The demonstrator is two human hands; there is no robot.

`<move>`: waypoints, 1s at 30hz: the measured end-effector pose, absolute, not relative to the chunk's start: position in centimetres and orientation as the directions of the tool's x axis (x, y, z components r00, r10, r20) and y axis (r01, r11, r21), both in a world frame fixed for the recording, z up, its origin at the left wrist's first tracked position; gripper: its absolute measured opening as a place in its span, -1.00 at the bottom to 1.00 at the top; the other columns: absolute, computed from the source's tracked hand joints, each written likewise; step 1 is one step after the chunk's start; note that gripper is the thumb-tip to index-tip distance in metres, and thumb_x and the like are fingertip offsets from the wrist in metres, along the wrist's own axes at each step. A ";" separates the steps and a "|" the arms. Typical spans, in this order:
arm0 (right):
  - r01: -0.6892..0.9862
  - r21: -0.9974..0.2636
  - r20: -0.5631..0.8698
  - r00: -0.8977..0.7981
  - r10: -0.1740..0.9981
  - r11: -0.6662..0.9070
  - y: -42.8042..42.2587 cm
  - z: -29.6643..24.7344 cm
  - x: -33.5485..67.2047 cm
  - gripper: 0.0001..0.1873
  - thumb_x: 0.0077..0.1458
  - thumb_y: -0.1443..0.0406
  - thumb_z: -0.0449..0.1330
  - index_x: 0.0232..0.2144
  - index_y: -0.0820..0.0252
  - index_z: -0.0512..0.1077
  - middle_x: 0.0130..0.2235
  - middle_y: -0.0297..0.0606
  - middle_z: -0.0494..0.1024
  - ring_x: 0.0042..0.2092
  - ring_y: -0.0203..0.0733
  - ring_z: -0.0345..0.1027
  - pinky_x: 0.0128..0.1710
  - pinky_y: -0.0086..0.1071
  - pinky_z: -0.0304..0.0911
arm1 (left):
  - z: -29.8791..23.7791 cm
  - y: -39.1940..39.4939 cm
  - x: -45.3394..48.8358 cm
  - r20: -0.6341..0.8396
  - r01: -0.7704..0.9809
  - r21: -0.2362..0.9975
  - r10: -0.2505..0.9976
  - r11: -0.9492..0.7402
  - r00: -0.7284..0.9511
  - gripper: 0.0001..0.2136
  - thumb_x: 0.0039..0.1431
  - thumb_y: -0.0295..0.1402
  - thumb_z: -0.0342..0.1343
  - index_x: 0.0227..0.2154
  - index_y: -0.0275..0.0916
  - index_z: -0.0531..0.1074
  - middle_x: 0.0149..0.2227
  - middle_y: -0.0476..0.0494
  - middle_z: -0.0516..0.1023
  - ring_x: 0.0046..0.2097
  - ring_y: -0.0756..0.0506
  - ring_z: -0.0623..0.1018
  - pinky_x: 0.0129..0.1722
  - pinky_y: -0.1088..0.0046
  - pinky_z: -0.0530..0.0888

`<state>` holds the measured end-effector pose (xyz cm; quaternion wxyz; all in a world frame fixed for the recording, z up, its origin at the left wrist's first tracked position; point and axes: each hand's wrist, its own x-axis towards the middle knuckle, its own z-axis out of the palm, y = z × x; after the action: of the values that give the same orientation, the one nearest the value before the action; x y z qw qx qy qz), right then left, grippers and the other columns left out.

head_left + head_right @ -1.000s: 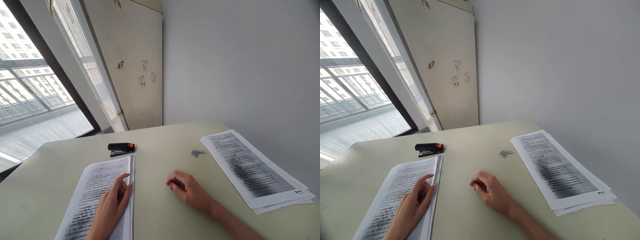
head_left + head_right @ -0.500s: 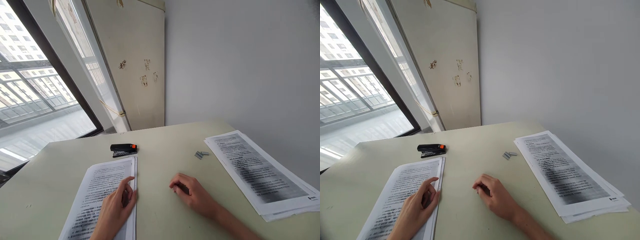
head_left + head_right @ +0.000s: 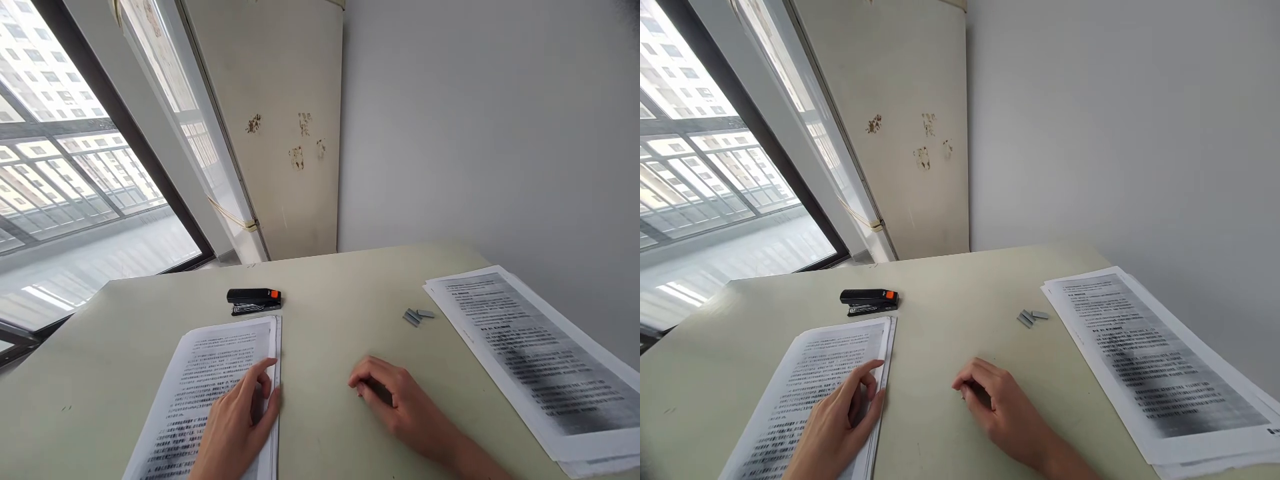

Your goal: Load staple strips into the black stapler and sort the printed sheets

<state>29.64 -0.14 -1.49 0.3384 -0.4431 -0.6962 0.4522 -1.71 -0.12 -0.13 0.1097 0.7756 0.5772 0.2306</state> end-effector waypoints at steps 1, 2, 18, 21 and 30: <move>0.312 -0.930 0.066 -0.378 0.924 0.194 -0.2 -1.5 29.6 -0.81 0.39 0.32 0.06 -0.19 0.03 0.47 -0.23 -0.29 0.52 -0.22 -0.13 0.42 -0.18 -0.27 0.33 | -0.1 -0.2 -1.7 0.234 0.841 0.440 0.944 -0.315 0.231 -0.70 0.40 -0.19 0.02 0.14 -0.03 0.31 -0.35 0.14 0.55 -0.61 0.05 0.46 -0.50 0.51 0.40; 0.313 -0.931 0.061 -0.377 0.924 0.189 -0.2 -1.5 29.6 -0.81 0.39 0.32 0.06 -0.19 0.03 0.48 -0.23 -0.29 0.52 -0.22 -0.13 0.41 -0.18 -0.28 0.32 | -0.1 -0.2 -1.7 0.235 0.838 0.444 0.944 -0.318 0.234 -0.70 0.40 -0.20 0.01 0.14 -0.03 0.31 -0.35 0.15 0.55 -0.61 0.05 0.46 -0.50 0.51 0.41; 0.391 -0.876 0.156 -0.323 0.933 0.282 4.8 -0.6 23.3 -0.83 0.33 0.39 0.11 -0.20 0.11 0.50 -0.21 -0.32 0.62 -0.38 -0.29 0.45 -0.33 -0.40 0.33 | 0.1 -0.5 -1.4 0.337 0.844 0.285 0.872 -0.454 0.354 -0.77 0.48 -0.29 -0.04 0.12 -0.07 0.31 -0.38 0.09 0.54 -0.47 -0.03 0.61 -0.47 0.50 0.43; 0.397 -0.862 0.205 -0.296 0.933 0.316 7.6 -0.9 20.2 -0.79 0.30 0.42 0.13 -0.08 0.11 0.46 0.00 -0.26 0.59 -0.30 -0.29 0.53 -0.22 -0.37 0.42 | 0.1 -0.5 -1.4 0.353 0.844 0.269 0.863 -0.464 0.362 -0.78 0.48 -0.29 -0.04 0.12 -0.10 0.30 -0.39 0.09 0.53 -0.47 -0.03 0.61 -0.48 0.51 0.42; 0.508 -0.794 0.256 -0.220 0.941 0.335 14.4 -0.8 13.9 -0.51 0.27 0.33 0.31 0.21 0.05 0.39 0.25 -0.16 0.48 -0.10 -0.12 0.57 0.02 -0.11 0.47 | 0.1 -0.6 -1.4 0.366 0.832 0.294 0.860 -0.470 0.356 -0.79 0.47 -0.31 0.00 0.09 -0.10 0.35 -0.38 0.08 0.54 -0.46 -0.04 0.61 -0.44 0.49 0.44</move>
<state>13.86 14.35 -0.83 0.3751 -0.4993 -0.7257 0.2888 -1.42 -0.64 0.08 0.0283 0.8229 0.5141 0.2403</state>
